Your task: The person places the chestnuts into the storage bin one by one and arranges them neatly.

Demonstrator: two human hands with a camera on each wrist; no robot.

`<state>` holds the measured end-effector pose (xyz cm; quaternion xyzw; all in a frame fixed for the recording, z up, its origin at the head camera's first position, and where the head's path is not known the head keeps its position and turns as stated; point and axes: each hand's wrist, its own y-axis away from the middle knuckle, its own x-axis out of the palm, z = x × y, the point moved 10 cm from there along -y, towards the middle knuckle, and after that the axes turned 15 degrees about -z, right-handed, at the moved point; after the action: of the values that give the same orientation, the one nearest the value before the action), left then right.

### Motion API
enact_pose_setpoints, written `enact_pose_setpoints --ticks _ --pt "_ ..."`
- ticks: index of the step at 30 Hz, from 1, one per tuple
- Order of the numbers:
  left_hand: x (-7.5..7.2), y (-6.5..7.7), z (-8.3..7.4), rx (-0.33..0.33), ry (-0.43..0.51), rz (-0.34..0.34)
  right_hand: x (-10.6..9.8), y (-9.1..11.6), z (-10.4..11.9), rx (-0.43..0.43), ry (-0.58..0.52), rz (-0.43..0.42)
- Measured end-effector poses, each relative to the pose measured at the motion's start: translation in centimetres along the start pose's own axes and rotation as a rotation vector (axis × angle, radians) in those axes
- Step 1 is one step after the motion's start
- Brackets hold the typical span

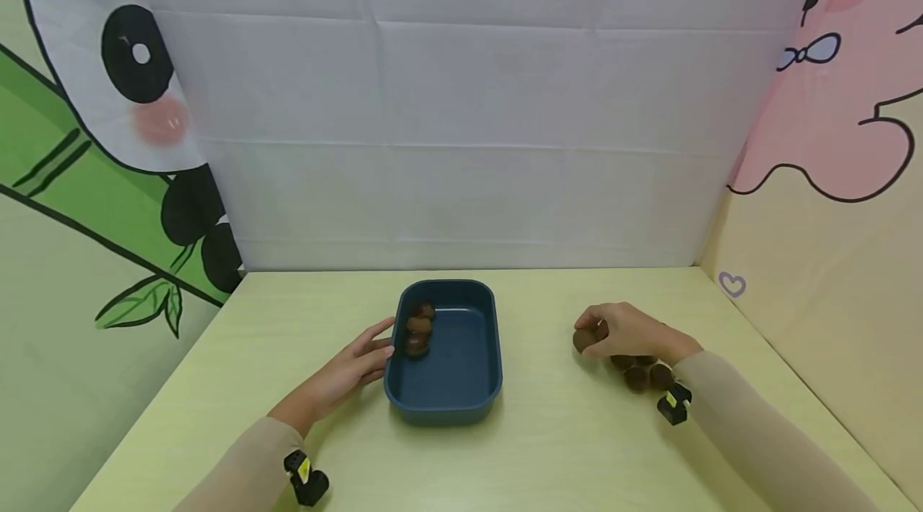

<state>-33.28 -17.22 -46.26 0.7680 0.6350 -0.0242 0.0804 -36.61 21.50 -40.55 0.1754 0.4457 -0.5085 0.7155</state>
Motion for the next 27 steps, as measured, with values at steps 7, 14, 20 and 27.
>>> enact_pose_setpoints --ticks 7,14,20,27 --pt "0.1 0.0 0.0 0.005 0.001 0.004 0.1 -2.4 3.0 -0.031 -0.038 0.021" --pt "0.2 -0.1 -0.1 0.001 0.001 0.001 0.9 -4.7 8.1 -0.112 -0.069 0.053" --pt "0.2 -0.2 -0.1 0.008 0.004 0.005 3.0 -6.9 12.5 -0.218 -0.118 0.117" --pt "0.1 -0.3 0.2 -0.001 0.007 -0.001 6.6 -9.2 16.8 -0.275 -0.126 0.251"
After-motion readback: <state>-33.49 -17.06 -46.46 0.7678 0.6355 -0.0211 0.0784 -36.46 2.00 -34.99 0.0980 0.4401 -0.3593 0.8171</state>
